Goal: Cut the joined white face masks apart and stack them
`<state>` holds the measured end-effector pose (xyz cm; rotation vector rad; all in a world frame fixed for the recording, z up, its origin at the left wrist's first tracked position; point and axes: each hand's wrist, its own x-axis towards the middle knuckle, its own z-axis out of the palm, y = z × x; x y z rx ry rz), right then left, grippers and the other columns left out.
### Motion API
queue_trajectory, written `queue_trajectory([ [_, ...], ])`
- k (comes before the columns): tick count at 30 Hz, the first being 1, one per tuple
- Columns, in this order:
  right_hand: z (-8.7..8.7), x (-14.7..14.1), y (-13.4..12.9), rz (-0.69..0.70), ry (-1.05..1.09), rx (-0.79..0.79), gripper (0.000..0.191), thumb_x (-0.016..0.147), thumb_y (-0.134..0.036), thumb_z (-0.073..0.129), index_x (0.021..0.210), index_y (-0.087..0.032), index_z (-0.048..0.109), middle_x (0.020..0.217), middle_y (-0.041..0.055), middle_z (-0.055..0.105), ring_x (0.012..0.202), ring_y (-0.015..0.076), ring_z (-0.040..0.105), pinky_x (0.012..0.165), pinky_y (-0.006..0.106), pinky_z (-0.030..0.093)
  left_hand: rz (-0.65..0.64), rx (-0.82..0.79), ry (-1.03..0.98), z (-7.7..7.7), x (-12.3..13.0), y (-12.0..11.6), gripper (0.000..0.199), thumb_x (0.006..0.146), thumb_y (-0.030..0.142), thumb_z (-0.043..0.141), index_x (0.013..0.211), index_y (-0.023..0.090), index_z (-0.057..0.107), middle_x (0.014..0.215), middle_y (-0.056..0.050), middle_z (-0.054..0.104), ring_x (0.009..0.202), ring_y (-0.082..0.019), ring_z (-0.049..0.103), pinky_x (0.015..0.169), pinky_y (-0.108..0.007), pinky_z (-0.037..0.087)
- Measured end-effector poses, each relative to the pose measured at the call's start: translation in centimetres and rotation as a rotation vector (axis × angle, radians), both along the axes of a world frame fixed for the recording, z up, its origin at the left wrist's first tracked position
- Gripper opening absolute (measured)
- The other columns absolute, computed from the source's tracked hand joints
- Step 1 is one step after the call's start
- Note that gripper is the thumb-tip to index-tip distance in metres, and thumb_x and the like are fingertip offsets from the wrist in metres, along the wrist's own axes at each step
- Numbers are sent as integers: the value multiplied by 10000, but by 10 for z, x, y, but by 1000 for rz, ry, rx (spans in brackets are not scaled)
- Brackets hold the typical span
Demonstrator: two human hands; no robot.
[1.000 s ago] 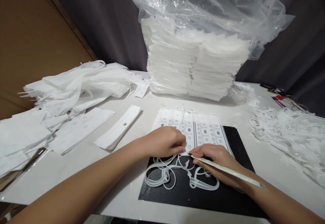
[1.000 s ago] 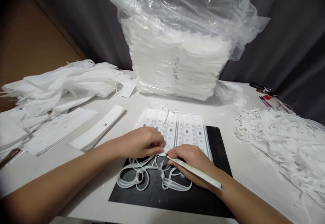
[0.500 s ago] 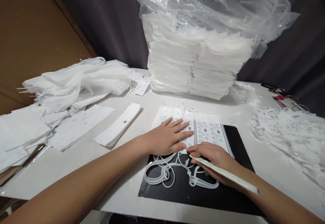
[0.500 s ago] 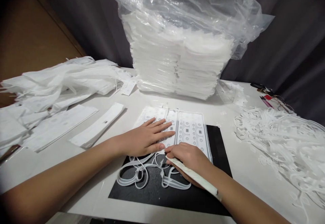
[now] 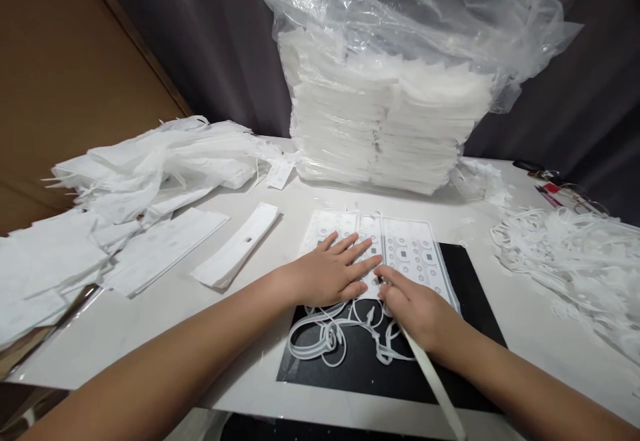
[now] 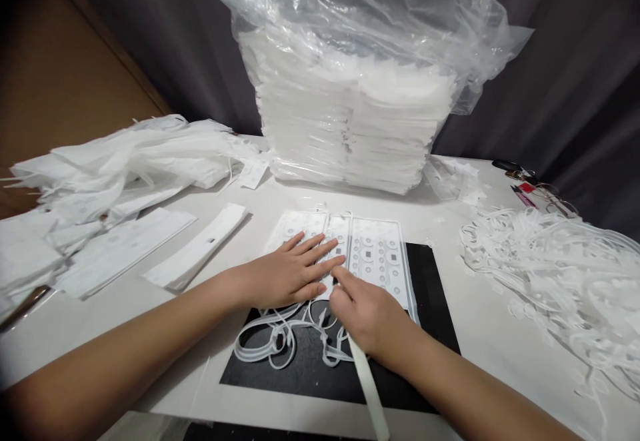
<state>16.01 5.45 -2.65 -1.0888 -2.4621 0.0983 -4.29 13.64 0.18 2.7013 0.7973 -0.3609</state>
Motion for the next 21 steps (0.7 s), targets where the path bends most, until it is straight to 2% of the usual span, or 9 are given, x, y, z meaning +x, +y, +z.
queue_trajectory([
  [3,-1,7,4,-66,264,-130,174,965,-224,371,959,-189,541,1150,130,646,927,193,665,747,290,533,-1,19,-36,0,-2,-1,560,994,486,300,1503,283,189,1570,-73,54,1436,-332,47,1125,-602,91],
  [6,4,14,8,-82,413,-317,124,947,-266,467,870,-218,552,1088,73,683,964,176,667,814,280,518,-7,14,-41,2,-5,1,554,990,494,310,1496,292,210,1570,-74,83,1437,-322,81,1126,-594,110],
  [10,12,18,10,78,414,-500,128,919,-267,551,805,-214,574,1059,39,664,934,143,651,808,241,489,-6,-5,-29,5,-8,2,558,984,501,322,1493,299,215,1571,-74,83,1439,-315,88,1125,-592,114],
  [14,11,16,10,133,416,-528,122,899,-221,574,781,-194,561,921,28,600,767,109,596,699,212,466,-4,-6,-28,5,-8,2,561,984,498,323,1495,297,210,1572,-78,81,1439,-320,76,1121,-598,112],
  [21,12,14,10,118,393,-517,138,896,-198,576,763,-189,541,913,22,578,746,99,584,682,204,463,1,-10,-33,3,-6,2,562,983,490,330,1496,295,207,1573,-71,81,1440,-321,69,1121,-601,100],
])
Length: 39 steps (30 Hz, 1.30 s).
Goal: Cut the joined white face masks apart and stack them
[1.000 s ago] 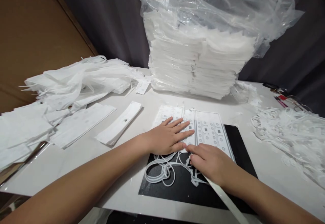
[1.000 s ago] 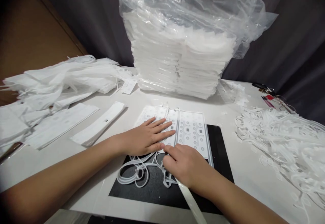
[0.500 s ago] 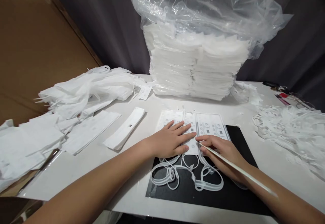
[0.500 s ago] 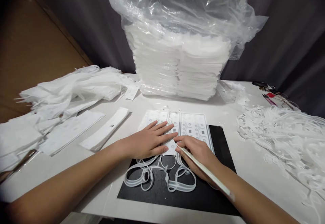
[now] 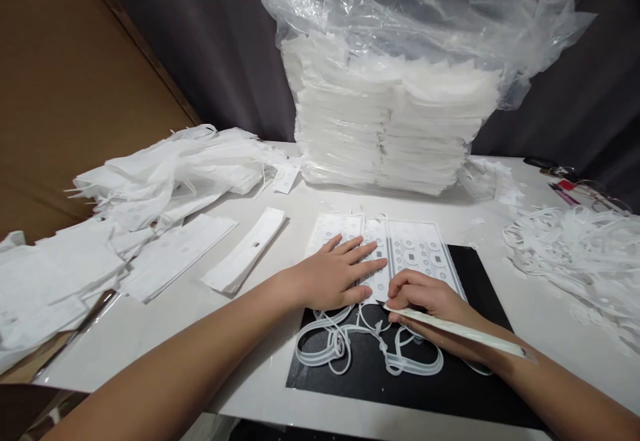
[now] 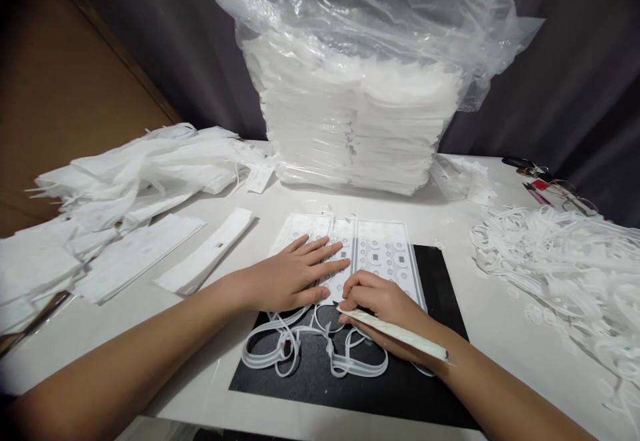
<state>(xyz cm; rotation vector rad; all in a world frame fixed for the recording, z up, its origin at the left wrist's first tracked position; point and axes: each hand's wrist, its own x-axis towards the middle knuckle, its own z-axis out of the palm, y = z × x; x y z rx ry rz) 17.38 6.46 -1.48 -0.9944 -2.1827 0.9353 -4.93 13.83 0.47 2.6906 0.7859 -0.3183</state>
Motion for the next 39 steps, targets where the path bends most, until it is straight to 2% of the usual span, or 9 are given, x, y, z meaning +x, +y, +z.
queue_trajectory([
  [7,-17,-2,1,65,-100,303,88,922,-160,502,855,-197,545,1009,58,674,896,169,619,763,285,505,2,-19,-6,1,1,0,570,981,501,321,1497,284,214,1573,-68,79,1438,-329,69,1123,-605,92],
  [11,-26,-1,0,87,-231,433,136,932,-108,445,902,-196,543,1051,48,679,810,152,584,670,258,493,11,-40,30,4,1,0,578,982,514,286,1505,295,176,1577,-45,35,1444,-303,18,1134,-588,57],
  [21,-13,-9,-4,96,-396,843,212,890,-30,427,861,-170,583,842,49,665,603,132,508,532,248,400,-20,-89,30,10,2,1,682,939,581,353,1510,255,172,1566,-93,6,1430,-345,-7,1119,-616,46],
  [23,-13,-10,-6,94,-399,799,226,887,-33,413,876,-176,587,828,44,660,600,135,519,524,247,395,-23,-80,12,8,3,1,679,936,560,382,1506,242,194,1563,-108,30,1424,-365,13,1107,-637,66],
  [26,-16,-11,-8,64,-371,572,262,905,-75,368,936,-202,595,844,27,656,615,134,550,528,240,415,-32,-61,4,5,4,0,676,937,541,397,1505,231,200,1559,-124,40,1419,-379,20,1092,-659,79],
  [32,-29,-7,-9,-116,-178,223,271,929,-194,388,1080,-292,589,757,-31,661,566,132,592,503,231,450,-63,58,-42,0,3,-5,637,947,520,387,1494,225,245,1552,-152,124,1406,-422,95,1064,-682,139],
  [35,-33,-4,-7,-144,-147,160,268,933,-219,404,1111,-318,579,716,-45,661,538,132,590,497,234,455,-119,240,-149,-2,4,-9,606,921,517,441,1403,150,422,1452,-193,391,1353,-410,315,1086,-648,150],
  [37,-34,-3,-6,-158,-127,132,273,934,-223,410,1125,-326,576,711,-51,667,523,127,587,491,234,454,-171,341,-235,-5,7,-10,458,941,418,437,1264,116,554,1282,-169,586,1240,-335,496,1106,-584,201],
  [39,-34,-2,-7,-182,-93,109,280,938,-228,412,1142,-329,575,699,-53,667,504,121,584,483,233,454,-208,429,-283,-10,10,-11,350,956,293,405,1157,95,612,1164,-149,663,1132,-278,589,1080,-518,306],
])
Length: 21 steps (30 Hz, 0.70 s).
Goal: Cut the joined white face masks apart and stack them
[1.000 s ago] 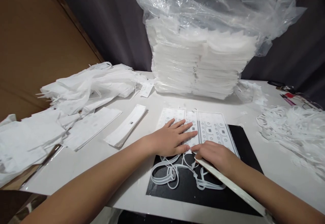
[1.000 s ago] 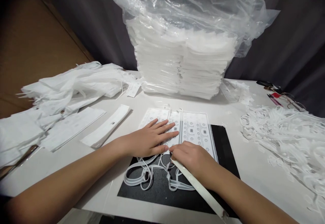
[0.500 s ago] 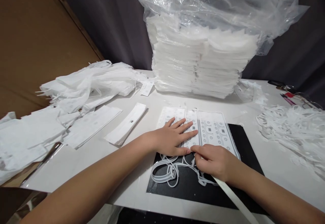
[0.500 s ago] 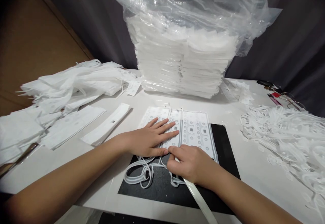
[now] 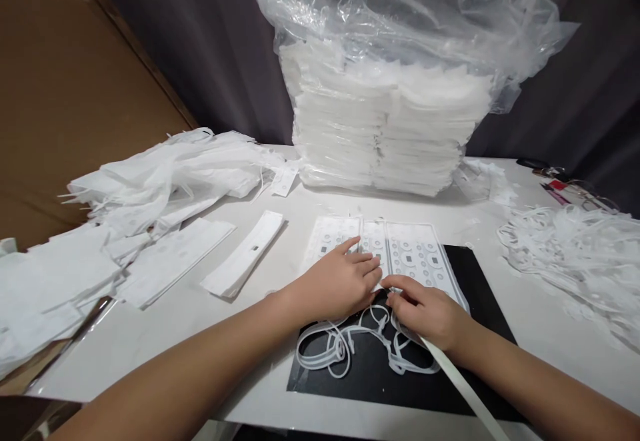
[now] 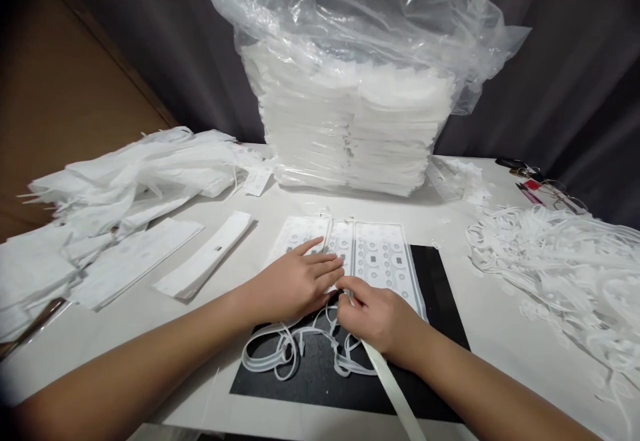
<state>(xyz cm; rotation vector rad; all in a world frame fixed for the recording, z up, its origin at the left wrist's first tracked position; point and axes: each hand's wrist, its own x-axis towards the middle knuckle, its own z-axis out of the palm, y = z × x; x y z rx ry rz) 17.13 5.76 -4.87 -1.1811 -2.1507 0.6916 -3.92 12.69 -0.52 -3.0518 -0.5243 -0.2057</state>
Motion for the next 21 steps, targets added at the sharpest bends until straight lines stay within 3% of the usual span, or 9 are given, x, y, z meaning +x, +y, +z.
queue_trajectory([
  [3,1,2,-1,-92,97,-13,287,946,-259,418,1187,-318,562,661,-47,655,482,124,591,473,237,470,-43,139,20,-7,4,-2,329,941,210,425,1141,31,615,1170,-196,649,1096,-295,611,989,-477,421],
  [6,2,6,2,-205,188,8,318,959,-280,394,1250,-268,522,656,-25,655,474,138,606,463,248,498,-77,191,86,-6,4,-3,358,918,183,475,1199,-14,577,1218,-239,607,1114,-331,599,952,-481,448],
  [8,4,8,5,-250,223,65,299,960,-269,386,1219,-242,533,782,17,692,500,139,624,505,266,535,-77,114,107,-1,0,-2,394,919,218,489,1247,10,550,1249,-222,594,1143,-327,582,951,-487,449],
  [11,8,11,8,-258,226,142,188,937,-238,439,1057,-243,585,1076,75,675,573,129,647,589,295,570,-86,-89,95,13,-7,5,514,894,403,536,1284,68,535,1284,-188,580,1187,-328,549,981,-523,423],
  [13,12,13,9,-221,194,182,131,920,-207,472,966,-241,590,1136,81,658,692,144,679,641,297,576,-89,-208,60,21,-11,9,526,861,480,557,1239,114,579,1273,-162,596,1173,-321,561,1015,-535,389],
  [17,15,18,9,-99,89,286,122,910,-153,489,971,-221,569,1114,93,674,1042,193,652,766,293,565,-118,-390,-2,30,-13,14,308,843,355,572,1083,192,674,1228,-91,638,1117,-273,598,1070,-508,333],
  [21,19,22,5,-45,11,265,139,915,-147,496,1007,-230,559,1197,91,638,1008,184,659,754,285,552,-160,-529,-30,30,-12,14,177,804,281,598,896,221,736,1180,-62,656,1023,-233,627,1034,-455,385],
])
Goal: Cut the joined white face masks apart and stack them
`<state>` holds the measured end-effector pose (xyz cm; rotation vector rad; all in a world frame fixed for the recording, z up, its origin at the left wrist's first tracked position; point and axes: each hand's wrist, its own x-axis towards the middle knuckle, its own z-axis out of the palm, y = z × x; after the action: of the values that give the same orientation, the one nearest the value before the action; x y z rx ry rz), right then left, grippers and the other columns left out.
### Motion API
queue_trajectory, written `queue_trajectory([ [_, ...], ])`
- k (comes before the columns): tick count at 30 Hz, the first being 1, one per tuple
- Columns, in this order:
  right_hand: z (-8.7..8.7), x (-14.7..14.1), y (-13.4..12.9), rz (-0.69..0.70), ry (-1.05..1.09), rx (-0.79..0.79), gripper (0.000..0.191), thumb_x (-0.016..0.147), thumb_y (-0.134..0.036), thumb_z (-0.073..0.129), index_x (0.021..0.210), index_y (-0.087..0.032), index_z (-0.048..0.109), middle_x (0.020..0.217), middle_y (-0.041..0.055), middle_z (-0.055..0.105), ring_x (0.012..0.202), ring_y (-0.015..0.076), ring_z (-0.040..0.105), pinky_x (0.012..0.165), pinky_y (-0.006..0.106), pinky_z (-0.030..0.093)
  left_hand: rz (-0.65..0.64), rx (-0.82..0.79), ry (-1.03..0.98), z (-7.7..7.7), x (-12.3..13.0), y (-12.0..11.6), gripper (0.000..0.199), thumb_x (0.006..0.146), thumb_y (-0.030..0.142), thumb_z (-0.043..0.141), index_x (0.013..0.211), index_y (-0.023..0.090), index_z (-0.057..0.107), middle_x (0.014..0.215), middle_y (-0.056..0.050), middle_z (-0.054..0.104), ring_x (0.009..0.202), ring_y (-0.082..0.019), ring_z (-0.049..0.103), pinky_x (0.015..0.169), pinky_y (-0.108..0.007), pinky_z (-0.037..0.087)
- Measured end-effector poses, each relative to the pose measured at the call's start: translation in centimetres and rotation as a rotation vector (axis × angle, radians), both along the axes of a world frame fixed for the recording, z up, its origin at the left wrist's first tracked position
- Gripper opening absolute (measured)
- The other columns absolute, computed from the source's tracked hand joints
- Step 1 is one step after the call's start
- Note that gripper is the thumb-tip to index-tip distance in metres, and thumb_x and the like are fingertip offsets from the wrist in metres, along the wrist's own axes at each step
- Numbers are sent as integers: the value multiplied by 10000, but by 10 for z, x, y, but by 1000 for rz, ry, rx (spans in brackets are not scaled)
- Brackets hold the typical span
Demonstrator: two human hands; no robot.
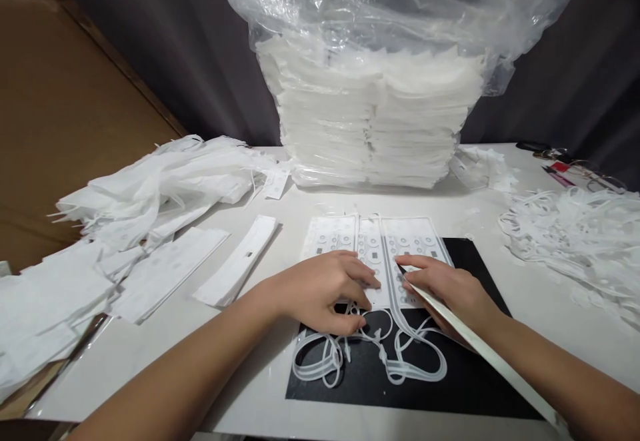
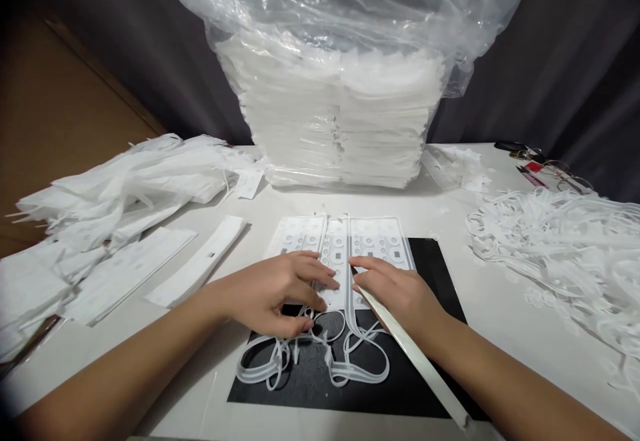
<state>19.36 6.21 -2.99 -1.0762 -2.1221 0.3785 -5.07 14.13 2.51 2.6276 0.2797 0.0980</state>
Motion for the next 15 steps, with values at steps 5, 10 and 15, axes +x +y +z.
queue_trajectory([
  [5,10,-1,-8,10,-98,-101,178,899,-154,484,974,-267,599,1258,49,594,844,174,662,705,308,531,-8,-33,-36,-2,1,0,171,811,167,577,826,221,738,1027,-34,683,898,-172,633,999,-394,419],
  [10,14,-6,-9,-20,-105,-108,108,900,-201,483,920,-226,587,1130,82,618,734,159,623,660,298,503,5,3,-61,-8,4,2,147,912,190,551,910,185,698,1005,-57,673,893,-166,616,905,-365,460],
  [15,13,-6,-5,-12,-119,-98,61,922,-206,465,884,-219,511,1128,92,586,663,127,587,607,271,482,29,95,-67,-16,8,-1,106,931,195,553,937,170,655,1001,-56,651,903,-174,597,828,-347,449],
])
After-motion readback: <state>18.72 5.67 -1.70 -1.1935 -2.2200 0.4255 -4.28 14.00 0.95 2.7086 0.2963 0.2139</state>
